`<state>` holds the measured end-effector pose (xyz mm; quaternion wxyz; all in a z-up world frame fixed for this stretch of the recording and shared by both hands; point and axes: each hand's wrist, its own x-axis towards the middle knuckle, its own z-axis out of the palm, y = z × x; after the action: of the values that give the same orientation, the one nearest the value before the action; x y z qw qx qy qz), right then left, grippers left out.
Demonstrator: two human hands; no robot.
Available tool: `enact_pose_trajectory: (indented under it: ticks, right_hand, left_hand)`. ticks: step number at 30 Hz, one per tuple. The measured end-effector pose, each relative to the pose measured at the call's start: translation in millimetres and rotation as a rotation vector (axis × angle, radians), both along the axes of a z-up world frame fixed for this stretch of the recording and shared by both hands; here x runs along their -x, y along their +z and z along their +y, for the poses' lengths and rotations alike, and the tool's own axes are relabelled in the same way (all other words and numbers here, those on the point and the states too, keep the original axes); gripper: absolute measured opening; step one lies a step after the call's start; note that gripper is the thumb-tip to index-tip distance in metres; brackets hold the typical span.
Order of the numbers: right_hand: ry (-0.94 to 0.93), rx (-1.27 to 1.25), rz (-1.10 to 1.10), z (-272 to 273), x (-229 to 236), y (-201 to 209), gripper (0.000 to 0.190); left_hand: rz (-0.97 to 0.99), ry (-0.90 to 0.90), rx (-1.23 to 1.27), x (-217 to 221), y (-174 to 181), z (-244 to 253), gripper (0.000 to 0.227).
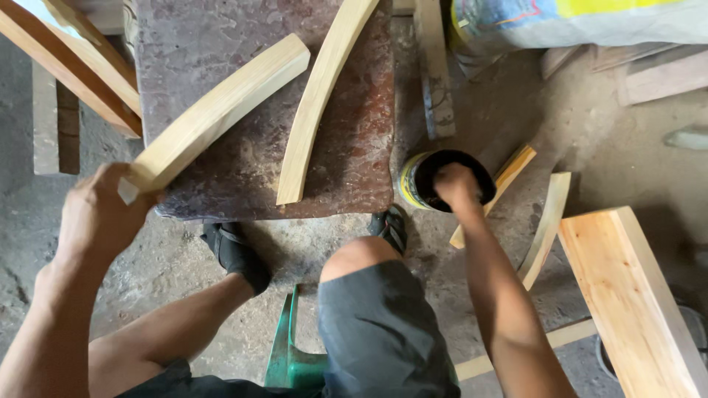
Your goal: The person applies a dark liquid finish to several small wooden pieces using a paintbrush. They dip the brush into a can, coat each piece, and set them aside. The person also adds a liquid from a bottle into the finish can and wipes their hands with a cloth.
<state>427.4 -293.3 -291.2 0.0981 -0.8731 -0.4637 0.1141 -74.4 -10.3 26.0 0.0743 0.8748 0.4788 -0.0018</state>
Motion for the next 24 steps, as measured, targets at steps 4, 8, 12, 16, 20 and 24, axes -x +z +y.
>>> enact_pose_trajectory:
  ticks: [4,8,12,16,20,24]
  right_hand:
    - [-0.39,-0.426,0.427,-73,-21,45,0.016]
    - [-0.741,-0.662,0.8,-137,-25,68,0.015]
    - [-0.915,-0.77,0.78,-169,-29,67,0.014]
    - [-0.901,-0.795,0.761,-188,-35,62,0.015]
    - [-0.972,-0.902,1.002,-179,-35,93,0.02]
    - [-0.717,-1.141,1.402,-122,-17,173,0.02]
  left_hand:
    - [-0.08,0.104,0.141,-10,27,-34,0.046]
    - [-0.595,0.451,0.577,-27,50,-71,0.06]
    - [-0.583,0.465,0.63,-40,55,-93,0.07]
    - [-0.508,0.447,0.431,-36,41,-105,0.057]
    - [-0.465,0.502,0.374,-18,31,-103,0.032]
    - [-0.535,0.348,0.318,1,21,-93,0.035]
